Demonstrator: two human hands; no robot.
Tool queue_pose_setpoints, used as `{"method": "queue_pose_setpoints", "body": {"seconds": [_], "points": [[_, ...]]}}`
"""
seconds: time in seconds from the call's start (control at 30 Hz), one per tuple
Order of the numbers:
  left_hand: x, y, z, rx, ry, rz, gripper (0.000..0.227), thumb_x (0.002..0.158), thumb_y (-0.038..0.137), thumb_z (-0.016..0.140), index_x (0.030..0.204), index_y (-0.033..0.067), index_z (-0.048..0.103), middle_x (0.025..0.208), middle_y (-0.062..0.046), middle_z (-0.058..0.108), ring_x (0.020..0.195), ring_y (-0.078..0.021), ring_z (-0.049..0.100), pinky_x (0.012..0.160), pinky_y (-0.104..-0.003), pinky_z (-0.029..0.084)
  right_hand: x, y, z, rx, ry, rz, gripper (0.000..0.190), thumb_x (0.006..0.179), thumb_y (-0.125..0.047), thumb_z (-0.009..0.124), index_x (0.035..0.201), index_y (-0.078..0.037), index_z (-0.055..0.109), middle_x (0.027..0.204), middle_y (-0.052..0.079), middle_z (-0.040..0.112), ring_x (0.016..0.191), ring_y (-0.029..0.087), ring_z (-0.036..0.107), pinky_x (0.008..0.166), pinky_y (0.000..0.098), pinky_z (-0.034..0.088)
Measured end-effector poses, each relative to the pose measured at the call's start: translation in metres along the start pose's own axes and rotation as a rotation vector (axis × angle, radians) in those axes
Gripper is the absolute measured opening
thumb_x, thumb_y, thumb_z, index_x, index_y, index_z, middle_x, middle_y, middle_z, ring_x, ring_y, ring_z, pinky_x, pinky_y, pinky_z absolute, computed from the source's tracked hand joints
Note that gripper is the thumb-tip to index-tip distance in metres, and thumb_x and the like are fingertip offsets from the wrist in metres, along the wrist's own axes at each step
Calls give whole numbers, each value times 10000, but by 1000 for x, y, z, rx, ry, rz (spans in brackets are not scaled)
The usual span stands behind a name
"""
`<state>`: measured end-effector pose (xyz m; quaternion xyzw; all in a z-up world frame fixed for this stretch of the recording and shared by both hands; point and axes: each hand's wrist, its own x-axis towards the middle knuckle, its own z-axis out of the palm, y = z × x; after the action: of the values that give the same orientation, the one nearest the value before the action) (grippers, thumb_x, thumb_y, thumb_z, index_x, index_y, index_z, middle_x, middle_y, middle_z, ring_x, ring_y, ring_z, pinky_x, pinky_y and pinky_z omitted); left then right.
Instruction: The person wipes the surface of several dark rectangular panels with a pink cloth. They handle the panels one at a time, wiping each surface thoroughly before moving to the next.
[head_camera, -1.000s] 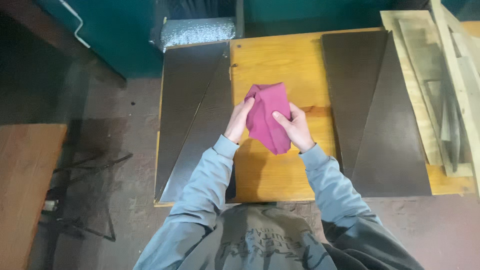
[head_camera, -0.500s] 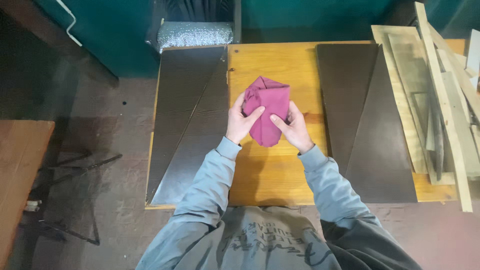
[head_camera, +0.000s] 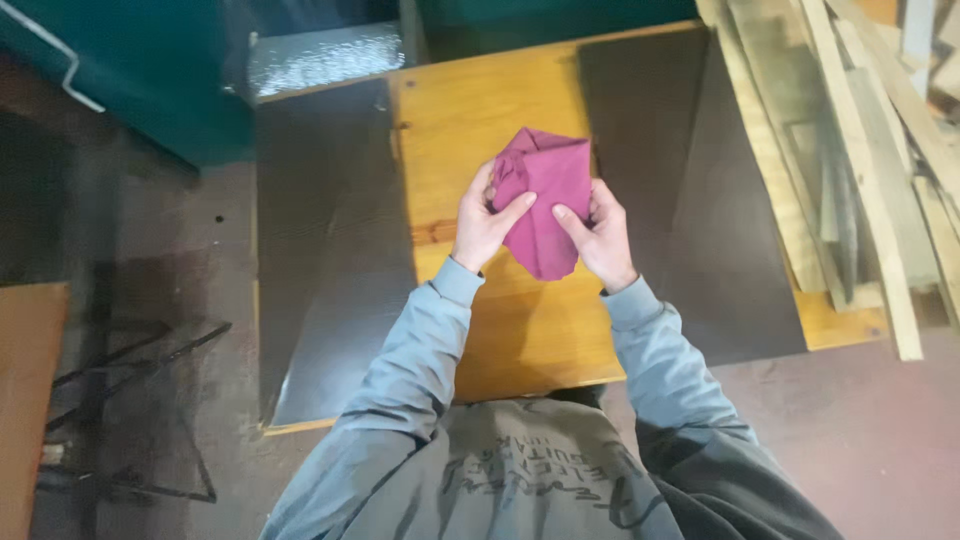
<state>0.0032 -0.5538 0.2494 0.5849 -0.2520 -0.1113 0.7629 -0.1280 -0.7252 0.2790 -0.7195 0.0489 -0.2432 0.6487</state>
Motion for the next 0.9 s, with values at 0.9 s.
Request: {"method": "queue_pose_setpoints", "body": {"seconds": [0.9], "points": [[56,-232,541,63,-487,-265,814,1029,214,984,1737,233,584,1355,-108,844,1196,-279,859,962,-405,752,-79,61,-564,-227,489,269,278,1157,-206,905,1361,-63,782,1133,109,812,1048,186,754,919,388,643]]}}
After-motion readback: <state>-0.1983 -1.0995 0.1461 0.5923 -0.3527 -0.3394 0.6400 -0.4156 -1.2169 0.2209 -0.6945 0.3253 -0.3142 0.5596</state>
